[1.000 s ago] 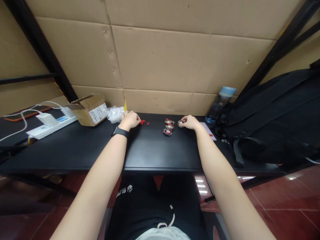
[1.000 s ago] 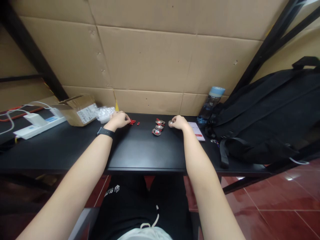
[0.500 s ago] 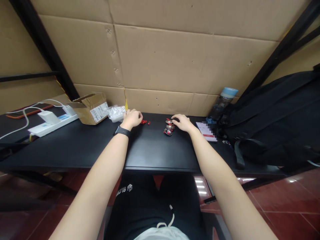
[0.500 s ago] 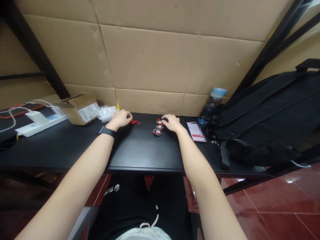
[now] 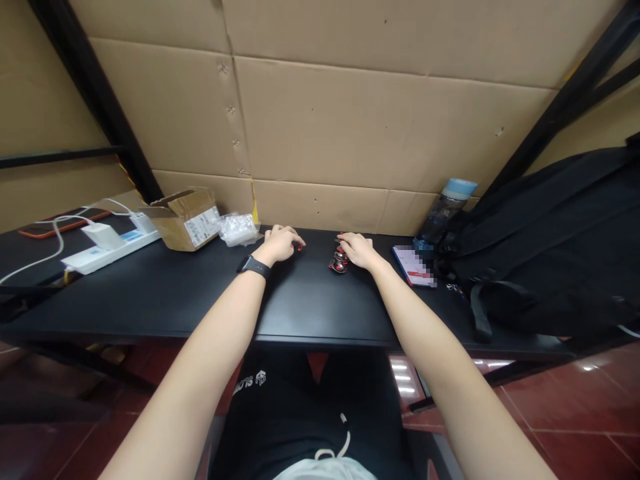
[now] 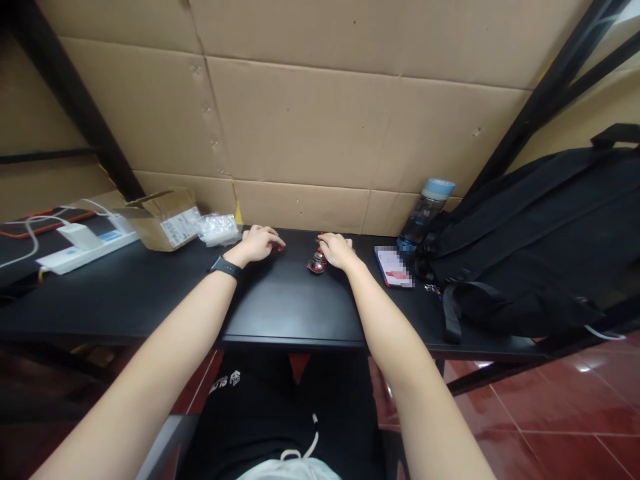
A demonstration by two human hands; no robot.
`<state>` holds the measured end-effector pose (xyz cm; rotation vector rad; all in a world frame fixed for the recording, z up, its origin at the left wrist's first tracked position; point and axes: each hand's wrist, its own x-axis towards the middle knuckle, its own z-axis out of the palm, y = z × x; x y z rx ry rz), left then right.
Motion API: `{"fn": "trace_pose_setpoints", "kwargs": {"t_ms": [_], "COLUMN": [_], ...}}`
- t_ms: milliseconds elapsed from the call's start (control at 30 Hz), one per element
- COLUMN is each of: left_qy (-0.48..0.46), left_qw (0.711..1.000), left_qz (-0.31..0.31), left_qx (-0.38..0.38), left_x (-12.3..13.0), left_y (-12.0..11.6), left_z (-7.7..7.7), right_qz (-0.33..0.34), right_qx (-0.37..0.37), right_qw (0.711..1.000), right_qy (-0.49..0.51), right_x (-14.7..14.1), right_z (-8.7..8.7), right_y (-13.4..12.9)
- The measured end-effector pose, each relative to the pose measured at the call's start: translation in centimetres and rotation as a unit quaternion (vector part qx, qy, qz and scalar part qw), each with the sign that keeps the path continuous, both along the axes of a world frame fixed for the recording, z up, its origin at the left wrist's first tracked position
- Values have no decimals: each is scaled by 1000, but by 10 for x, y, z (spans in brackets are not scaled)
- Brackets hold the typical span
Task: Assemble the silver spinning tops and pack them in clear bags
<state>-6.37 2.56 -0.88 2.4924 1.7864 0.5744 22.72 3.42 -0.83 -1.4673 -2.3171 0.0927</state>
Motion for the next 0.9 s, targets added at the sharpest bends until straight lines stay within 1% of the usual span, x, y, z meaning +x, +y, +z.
{"fn": "trace_pose_setpoints", "kwargs": {"t_ms": [100, 233, 367, 500, 567, 633, 733, 800, 900], "left_qy": [12, 12, 12, -3, -35, -85, -152, -172, -172], "left_qw": [1000, 1000, 999, 999, 999, 996, 985, 979, 978], "left_qz": [-17, 8, 28, 32, 12, -24, -74, -84, -68], "left_qx": [-17, -18, -25, -13, -5, 4, 39, 71, 96], "left_x": [7, 5, -5, -5, 1, 12, 31, 43, 55], "left_y": [0, 0, 2, 2, 0, -3, -9, -14, -19], "left_z": [-5, -5, -2, 3, 7, 10, 10, 9, 5], "right_qz": [0, 8, 44, 52, 57, 67, 99, 126, 156], "right_qx": [7, 15, 18, 0, -5, -10, -40, -76, -106], "right_qw": [1000, 999, 992, 983, 979, 974, 956, 937, 918], "right_qy": [10, 35, 116, 177, 196, 215, 272, 316, 349], "right_x": [1, 1, 1, -1, -4, -8, -16, -22, -29], "right_z": [1, 1, -2, -7, -9, -9, -9, -9, -9], "right_y": [1, 1, 4, 8, 9, 8, 5, 2, -1]}}
